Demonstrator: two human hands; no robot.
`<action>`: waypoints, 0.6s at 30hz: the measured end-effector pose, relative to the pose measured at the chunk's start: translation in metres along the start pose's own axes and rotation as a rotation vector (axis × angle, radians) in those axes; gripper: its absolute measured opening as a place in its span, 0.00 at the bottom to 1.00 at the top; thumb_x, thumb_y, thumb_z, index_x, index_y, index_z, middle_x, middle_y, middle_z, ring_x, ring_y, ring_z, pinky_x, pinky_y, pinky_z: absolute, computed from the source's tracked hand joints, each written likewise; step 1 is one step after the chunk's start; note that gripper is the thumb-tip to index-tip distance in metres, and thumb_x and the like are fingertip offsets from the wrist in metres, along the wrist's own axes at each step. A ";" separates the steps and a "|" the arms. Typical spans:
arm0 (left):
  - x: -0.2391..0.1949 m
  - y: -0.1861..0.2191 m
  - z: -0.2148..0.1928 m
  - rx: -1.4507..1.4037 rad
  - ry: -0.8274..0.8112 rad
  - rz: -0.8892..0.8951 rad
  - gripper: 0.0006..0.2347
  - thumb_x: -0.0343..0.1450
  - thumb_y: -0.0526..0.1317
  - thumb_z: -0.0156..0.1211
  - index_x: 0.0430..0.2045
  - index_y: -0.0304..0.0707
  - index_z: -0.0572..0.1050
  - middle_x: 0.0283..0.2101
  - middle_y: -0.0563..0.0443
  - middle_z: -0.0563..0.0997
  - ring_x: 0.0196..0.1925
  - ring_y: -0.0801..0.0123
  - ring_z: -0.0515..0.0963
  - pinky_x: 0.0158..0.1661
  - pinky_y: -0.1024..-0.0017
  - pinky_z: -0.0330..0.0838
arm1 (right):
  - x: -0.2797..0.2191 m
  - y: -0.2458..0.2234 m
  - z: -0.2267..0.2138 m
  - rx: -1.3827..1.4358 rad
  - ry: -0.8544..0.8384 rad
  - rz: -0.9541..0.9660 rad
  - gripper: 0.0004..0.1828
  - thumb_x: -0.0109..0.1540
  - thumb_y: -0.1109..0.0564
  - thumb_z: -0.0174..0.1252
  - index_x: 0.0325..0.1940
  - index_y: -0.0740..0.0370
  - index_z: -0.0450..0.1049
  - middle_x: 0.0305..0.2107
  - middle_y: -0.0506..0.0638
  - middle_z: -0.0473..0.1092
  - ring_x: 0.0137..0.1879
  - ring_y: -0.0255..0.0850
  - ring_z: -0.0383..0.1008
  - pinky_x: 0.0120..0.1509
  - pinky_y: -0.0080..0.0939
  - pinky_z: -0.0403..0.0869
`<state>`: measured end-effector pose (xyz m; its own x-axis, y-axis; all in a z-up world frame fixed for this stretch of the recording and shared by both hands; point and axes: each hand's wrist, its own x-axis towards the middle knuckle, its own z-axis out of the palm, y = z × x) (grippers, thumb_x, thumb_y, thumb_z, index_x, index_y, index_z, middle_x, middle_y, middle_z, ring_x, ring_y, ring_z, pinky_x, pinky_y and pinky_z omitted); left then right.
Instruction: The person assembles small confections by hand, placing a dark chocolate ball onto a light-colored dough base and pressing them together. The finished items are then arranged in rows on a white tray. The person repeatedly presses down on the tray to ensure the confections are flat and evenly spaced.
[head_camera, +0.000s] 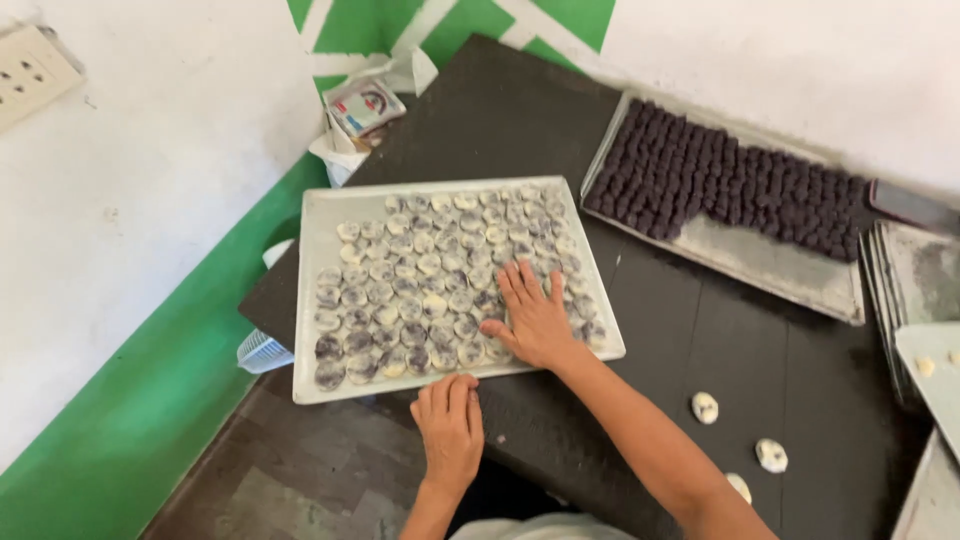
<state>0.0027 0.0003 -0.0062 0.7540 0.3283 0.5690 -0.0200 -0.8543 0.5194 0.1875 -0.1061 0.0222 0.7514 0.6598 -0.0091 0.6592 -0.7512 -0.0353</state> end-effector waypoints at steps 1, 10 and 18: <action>0.001 -0.002 0.002 -0.003 -0.008 -0.003 0.05 0.74 0.37 0.47 0.34 0.47 0.72 0.42 0.57 0.73 0.40 0.65 0.68 0.37 0.69 0.55 | 0.008 0.002 -0.007 0.042 0.016 0.008 0.49 0.61 0.24 0.19 0.75 0.58 0.31 0.73 0.51 0.30 0.77 0.45 0.21 0.73 0.64 0.24; -0.009 -0.007 0.015 0.011 -0.009 -0.029 0.06 0.73 0.39 0.48 0.37 0.47 0.74 0.43 0.56 0.73 0.44 0.63 0.68 0.39 0.66 0.56 | 0.068 0.019 -0.005 0.090 -0.055 0.060 0.47 0.61 0.25 0.20 0.76 0.51 0.27 0.74 0.46 0.27 0.78 0.43 0.20 0.74 0.66 0.25; -0.015 -0.012 0.022 0.007 -0.030 -0.054 0.08 0.74 0.40 0.44 0.39 0.47 0.75 0.45 0.55 0.74 0.45 0.64 0.69 0.40 0.66 0.56 | 0.104 0.016 0.030 -0.056 0.111 -0.094 0.46 0.64 0.25 0.21 0.76 0.55 0.32 0.73 0.48 0.33 0.78 0.45 0.23 0.73 0.67 0.26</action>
<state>0.0064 -0.0030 -0.0350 0.7733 0.3620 0.5205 0.0257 -0.8382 0.5448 0.2755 -0.0492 -0.0092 0.6833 0.7229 0.1020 0.7247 -0.6886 0.0252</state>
